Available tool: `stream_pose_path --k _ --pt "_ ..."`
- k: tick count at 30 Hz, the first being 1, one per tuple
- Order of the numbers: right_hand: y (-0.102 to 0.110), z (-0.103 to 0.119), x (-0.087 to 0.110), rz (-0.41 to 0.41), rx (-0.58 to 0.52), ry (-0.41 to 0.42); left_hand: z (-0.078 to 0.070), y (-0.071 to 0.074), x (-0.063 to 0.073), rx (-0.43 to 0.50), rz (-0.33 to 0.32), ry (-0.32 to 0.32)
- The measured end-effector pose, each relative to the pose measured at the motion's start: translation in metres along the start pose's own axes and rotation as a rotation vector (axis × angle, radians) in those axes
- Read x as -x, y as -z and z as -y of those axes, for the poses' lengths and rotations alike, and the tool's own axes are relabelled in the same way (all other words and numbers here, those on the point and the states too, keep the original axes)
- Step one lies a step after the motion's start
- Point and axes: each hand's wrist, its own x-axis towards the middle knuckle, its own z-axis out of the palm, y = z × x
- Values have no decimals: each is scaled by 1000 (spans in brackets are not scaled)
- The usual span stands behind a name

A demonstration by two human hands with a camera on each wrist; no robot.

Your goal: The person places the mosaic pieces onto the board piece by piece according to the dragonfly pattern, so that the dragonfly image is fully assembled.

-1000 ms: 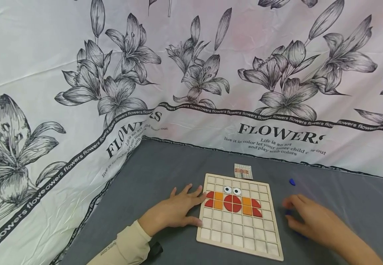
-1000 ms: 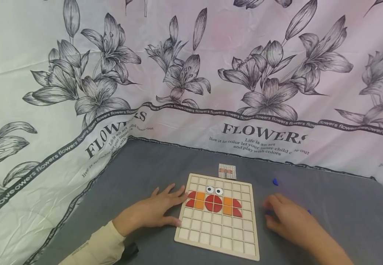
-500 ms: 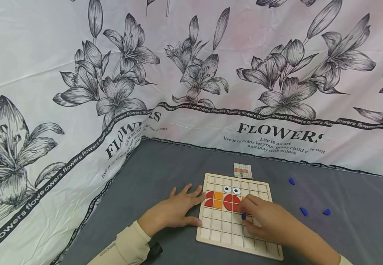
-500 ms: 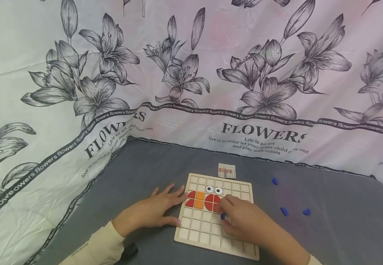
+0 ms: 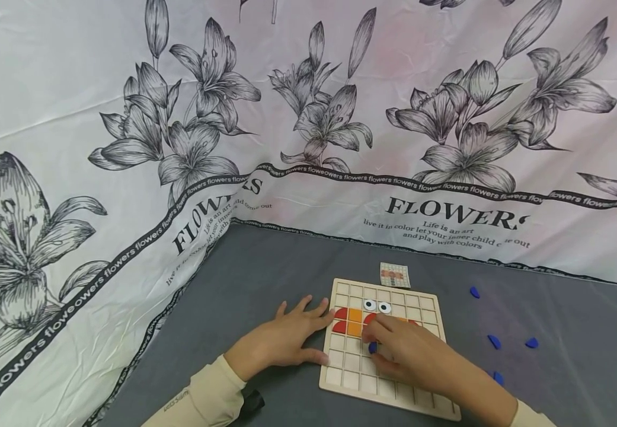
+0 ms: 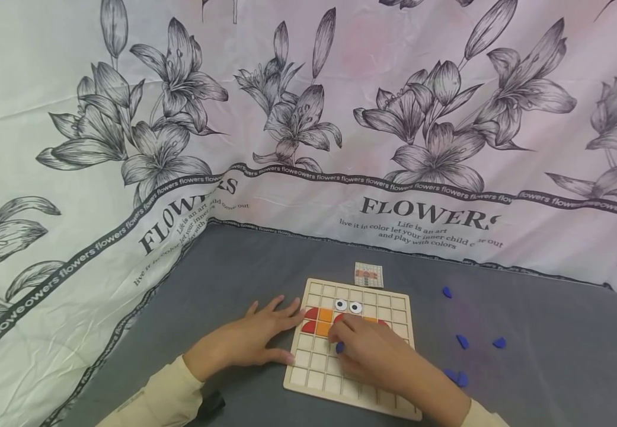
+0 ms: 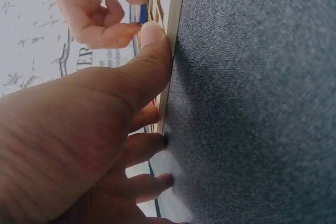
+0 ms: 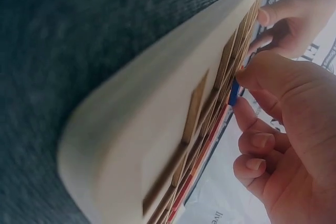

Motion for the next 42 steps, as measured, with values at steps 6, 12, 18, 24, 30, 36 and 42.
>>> stream_pose_path --k 6,12,18,24,30,36,42 --pt "3 1 5 -18 37 -3 -1 -1 0 -13 -4 2" --pt "9 2 14 -24 92 -16 -1 -1 0 -2 -6 -4" --pt "9 1 21 -17 101 -23 -1 -2 0 9 -10 -8" --pt "13 1 28 -12 121 -47 -2 -1 0 17 -10 -12" --pt "20 -6 43 -68 121 -49 -2 0 1 23 -8 -9" --pt "30 -17 70 -95 128 -144 0 -1 0 18 -8 -12" --pt "43 -31 94 -77 172 -254 0 -2 -1 22 -12 -18"
